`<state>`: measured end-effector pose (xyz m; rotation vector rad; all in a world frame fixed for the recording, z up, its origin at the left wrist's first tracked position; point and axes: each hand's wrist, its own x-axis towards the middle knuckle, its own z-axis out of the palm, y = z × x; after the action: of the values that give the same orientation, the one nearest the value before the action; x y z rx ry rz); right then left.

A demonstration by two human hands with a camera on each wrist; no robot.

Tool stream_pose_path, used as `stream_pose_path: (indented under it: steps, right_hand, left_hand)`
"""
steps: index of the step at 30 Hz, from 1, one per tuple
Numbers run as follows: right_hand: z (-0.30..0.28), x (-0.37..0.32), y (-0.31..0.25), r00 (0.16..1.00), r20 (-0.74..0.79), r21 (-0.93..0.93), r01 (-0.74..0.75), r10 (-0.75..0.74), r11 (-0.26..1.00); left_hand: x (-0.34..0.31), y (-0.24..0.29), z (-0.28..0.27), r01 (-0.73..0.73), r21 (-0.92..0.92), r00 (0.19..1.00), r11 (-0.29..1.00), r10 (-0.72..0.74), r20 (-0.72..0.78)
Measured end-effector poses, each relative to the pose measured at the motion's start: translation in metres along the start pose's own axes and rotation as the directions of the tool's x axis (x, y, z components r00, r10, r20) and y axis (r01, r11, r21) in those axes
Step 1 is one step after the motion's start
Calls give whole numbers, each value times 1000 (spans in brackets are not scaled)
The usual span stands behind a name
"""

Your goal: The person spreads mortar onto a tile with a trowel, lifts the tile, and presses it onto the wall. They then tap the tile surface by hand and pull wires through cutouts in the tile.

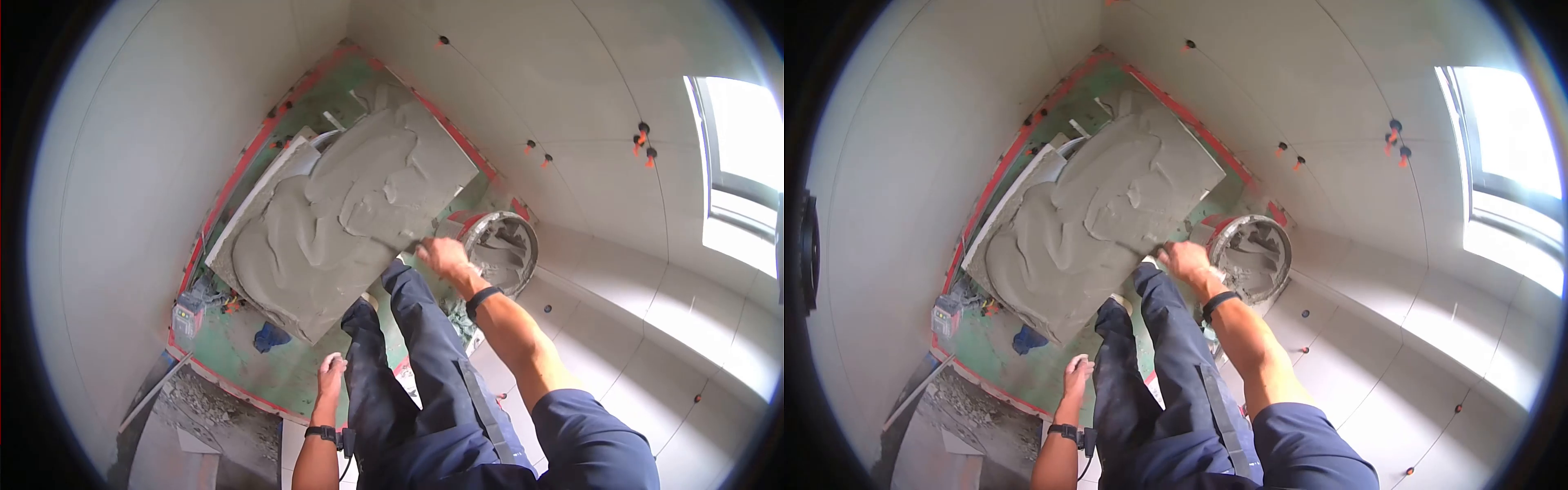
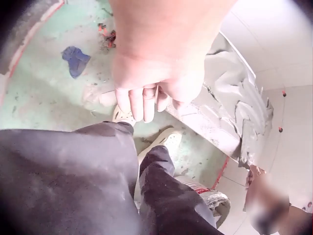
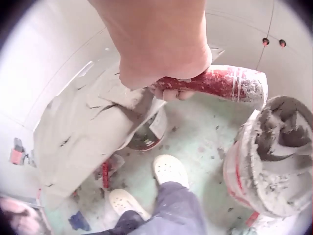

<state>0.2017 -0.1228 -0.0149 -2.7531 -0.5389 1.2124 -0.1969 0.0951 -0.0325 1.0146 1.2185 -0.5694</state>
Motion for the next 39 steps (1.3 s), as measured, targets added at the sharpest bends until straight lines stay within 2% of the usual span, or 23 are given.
stream_pose_path:
  steps: [2, 4, 5, 8, 9, 10, 12, 14, 16, 18, 19, 20, 22, 26, 29, 30, 32, 33, 34, 35, 36, 38, 39]
  right_hand:
    - [-13, -1, 36, 974, -178, -20, -148, 142, 989]
    - [-37, 0, 74, 905, -297, 95, -291, 306, 952]
    - [-49, 1, 93, 894, -315, 113, -298, 319, 948]
    - [-63, -6, 129, 903, -267, 368, -227, 336, 902]
    - [-64, -6, 133, 907, 42, 670, -336, 419, 661]
    - [-55, -9, 130, 907, 52, 677, -339, 417, 653]
    - [-27, -14, 112, 875, 236, 829, -408, 422, 383]
    - [9, -28, 92, 916, 229, 819, -364, 329, 443]
    - [38, -48, 66, 962, 166, 759, -266, 219, 594]
    - [78, -57, 60, 994, -27, 430, -87, 109, 899]
    - [58, -69, 47, 993, 5, 274, -114, 117, 955]
    - [38, -72, 43, 993, 4, 281, -114, 117, 953]
    - [11, -64, 58, 994, -51, -4, -96, 95, 995]
    - [-35, -36, 134, 934, -250, 32, -256, 256, 966]
    - [-58, -23, 180, 924, -245, 222, -241, 294, 945]
    - [-50, -19, 193, 927, -245, 231, -227, 283, 946]
    - [-6, -7, 216, 966, -186, 430, -84, 179, 899]
    - [12, -7, 212, 977, -74, 693, -95, 201, 714]
    - [32, -13, 204, 981, 54, 881, -134, 184, 453]
    - [48, -19, 191, 976, 49, 896, -137, 212, 422]
    - [64, -28, 178, 968, 49, 911, -143, 245, 386]
    - [126, -42, 184, 959, 50, 906, -161, 278, 392]
    - [123, -56, 176, 943, 95, 875, -231, 317, 425]
  left_hand:
    - [-7, 26, 6, 18, 4, 1000, 1000, -18, -20]
    - [-5, 35, 5, -25, 39, 1000, 999, 25, -1]
    - [2, 34, 2, -41, 59, 999, 997, 40, 29]
    - [11, 33, 5, 1, 90, 1000, 996, -3, 14]
    - [13, 29, 4, -10, 88, 1000, 996, 8, 22]
    - [12, 26, 5, -5, 97, 1000, 995, 4, 15]
    - [9, 24, 11, -11, 55, 998, 998, 8, 67]
    - [2, 33, 22, -16, 71, 998, 997, 12, 58]
    - [3, 34, 29, -62, 109, 994, 992, 51, 98]
    - [0, 38, 35, -58, 113, 993, 992, 46, 107]
    - [-2, 40, 38, -52, 123, 994, 991, 40, 104]
    - [-2, 43, 41, -47, 136, 994, 990, 34, 99]
    - [2, 39, 39, -47, 144, 995, 988, 34, 93]
    - [2, 36, 39, 14, 210, 1000, 978, -16, 6]
    - [4, 25, 50, 35, 175, 999, 984, -32, -22]
    - [9, 23, 52, 26, 156, 1000, 987, -25, -8]
    - [11, 31, 75, 43, 268, 998, 962, -30, -51]
    - [13, 37, 87, 11, 252, 999, 968, -3, -35]
    - [14, 44, 102, -14, 240, 1000, 971, 20, -22]
    - [20, 46, 111, -34, 279, 999, 960, 34, 5]
    - [15, 60, 130, -70, 222, 997, 973, 67, 25]
    - [7, 80, 158, -81, 179, 996, 981, 76, 37]
    - [6, 85, 166, -116, 195, 992, 974, 105, 69]
